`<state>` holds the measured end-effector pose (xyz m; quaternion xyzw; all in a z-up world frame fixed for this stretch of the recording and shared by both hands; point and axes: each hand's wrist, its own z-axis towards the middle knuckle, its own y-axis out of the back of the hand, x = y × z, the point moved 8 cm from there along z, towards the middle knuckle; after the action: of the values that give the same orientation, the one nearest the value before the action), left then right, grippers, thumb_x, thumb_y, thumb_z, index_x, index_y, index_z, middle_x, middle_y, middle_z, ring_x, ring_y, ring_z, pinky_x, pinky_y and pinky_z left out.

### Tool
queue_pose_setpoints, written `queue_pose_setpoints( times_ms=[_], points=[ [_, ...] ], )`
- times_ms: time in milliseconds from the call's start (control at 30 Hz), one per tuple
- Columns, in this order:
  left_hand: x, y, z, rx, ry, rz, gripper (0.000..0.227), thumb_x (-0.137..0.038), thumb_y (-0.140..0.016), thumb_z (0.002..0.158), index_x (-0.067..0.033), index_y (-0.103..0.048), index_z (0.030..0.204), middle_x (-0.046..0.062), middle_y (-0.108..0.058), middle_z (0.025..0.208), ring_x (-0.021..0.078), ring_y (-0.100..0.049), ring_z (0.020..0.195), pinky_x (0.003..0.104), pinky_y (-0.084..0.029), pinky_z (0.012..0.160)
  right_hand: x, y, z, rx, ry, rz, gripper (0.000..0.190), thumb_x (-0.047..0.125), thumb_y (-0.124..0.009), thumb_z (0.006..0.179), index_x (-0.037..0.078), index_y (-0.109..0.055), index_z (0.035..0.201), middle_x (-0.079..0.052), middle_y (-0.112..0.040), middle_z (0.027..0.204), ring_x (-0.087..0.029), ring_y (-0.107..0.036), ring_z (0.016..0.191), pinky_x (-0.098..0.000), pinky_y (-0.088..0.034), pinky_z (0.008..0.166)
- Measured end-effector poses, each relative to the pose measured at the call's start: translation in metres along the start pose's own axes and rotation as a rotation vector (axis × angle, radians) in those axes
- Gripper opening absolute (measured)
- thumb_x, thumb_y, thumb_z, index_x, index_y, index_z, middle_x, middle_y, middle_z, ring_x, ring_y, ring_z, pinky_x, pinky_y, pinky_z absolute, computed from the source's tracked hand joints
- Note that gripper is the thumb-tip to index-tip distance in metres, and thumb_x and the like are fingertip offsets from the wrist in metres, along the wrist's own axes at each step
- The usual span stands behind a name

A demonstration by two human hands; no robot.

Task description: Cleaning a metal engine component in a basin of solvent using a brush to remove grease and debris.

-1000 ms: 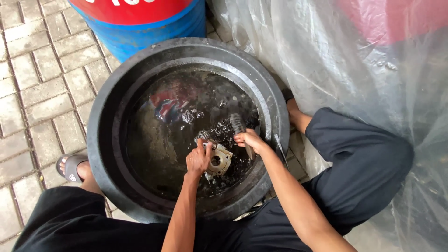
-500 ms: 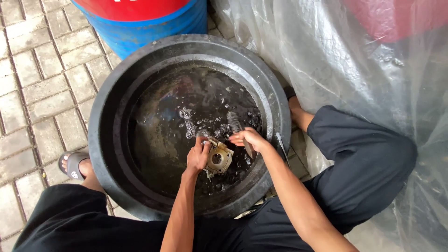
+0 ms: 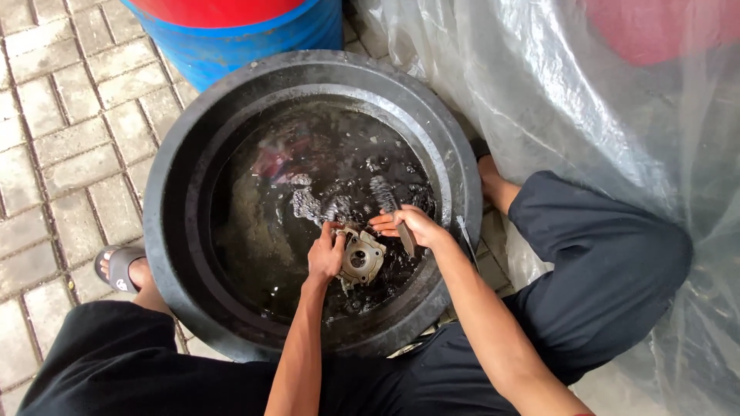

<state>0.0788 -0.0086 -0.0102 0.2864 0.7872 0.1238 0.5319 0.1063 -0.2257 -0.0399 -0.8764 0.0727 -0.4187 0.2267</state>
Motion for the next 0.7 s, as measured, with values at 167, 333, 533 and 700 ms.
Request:
queue_pose_setpoints(
  times_ms=[167, 333, 533, 700],
  points=[
    [-0.012, 0.005, -0.006, -0.008, 0.038, 0.071, 0.036, -0.054, -0.046, 0.096, -0.0282, -0.055, 0.120, 0.018, -0.076, 0.094, 0.0431, -0.070, 0.104, 0.054, -0.050, 0.096, -0.037, 0.115, 0.045, -0.502, 0.053, -0.400, 0.031, 0.015, -0.060, 0.076, 0.002, -0.059, 0.105, -0.018, -0.067, 0.081, -0.032, -0.069, 0.074, -0.0456, -0.056, 0.064],
    [-0.012, 0.005, -0.009, -0.021, 0.045, 0.081, 0.041, -0.060, -0.047, 0.097, -0.0269, -0.059, 0.118, 0.020, -0.076, 0.098, 0.0438, -0.070, 0.106, 0.054, -0.050, 0.096, -0.027, 0.073, 0.019, -0.435, 0.071, -0.274, 0.042, 0.001, -0.057, 0.061, -0.006, -0.069, 0.101, -0.024, -0.067, 0.075, -0.036, -0.069, 0.064, -0.0478, -0.062, 0.058],
    [-0.012, 0.004, -0.010, -0.050, 0.065, 0.090, 0.041, -0.060, -0.048, 0.097, -0.0261, -0.060, 0.116, 0.019, -0.076, 0.102, 0.0433, -0.070, 0.107, 0.053, -0.050, 0.098, -0.003, -0.009, -0.011, -0.016, -0.075, 0.084, 0.047, -0.002, -0.047, 0.072, -0.005, -0.054, 0.118, -0.030, -0.068, 0.118, -0.039, -0.070, 0.108, -0.0507, -0.053, 0.099],
    [-0.009, 0.003, -0.006, -0.068, 0.057, 0.093, 0.044, -0.062, -0.049, 0.096, -0.0255, -0.061, 0.116, 0.020, -0.076, 0.099, 0.0434, -0.070, 0.106, 0.055, -0.050, 0.096, -0.059, 0.138, 0.056, -0.606, 0.036, -0.241, 0.051, 0.007, -0.067, 0.067, -0.001, -0.060, 0.116, -0.024, -0.064, 0.100, -0.039, -0.070, 0.091, -0.0558, -0.062, 0.081]
  ],
)
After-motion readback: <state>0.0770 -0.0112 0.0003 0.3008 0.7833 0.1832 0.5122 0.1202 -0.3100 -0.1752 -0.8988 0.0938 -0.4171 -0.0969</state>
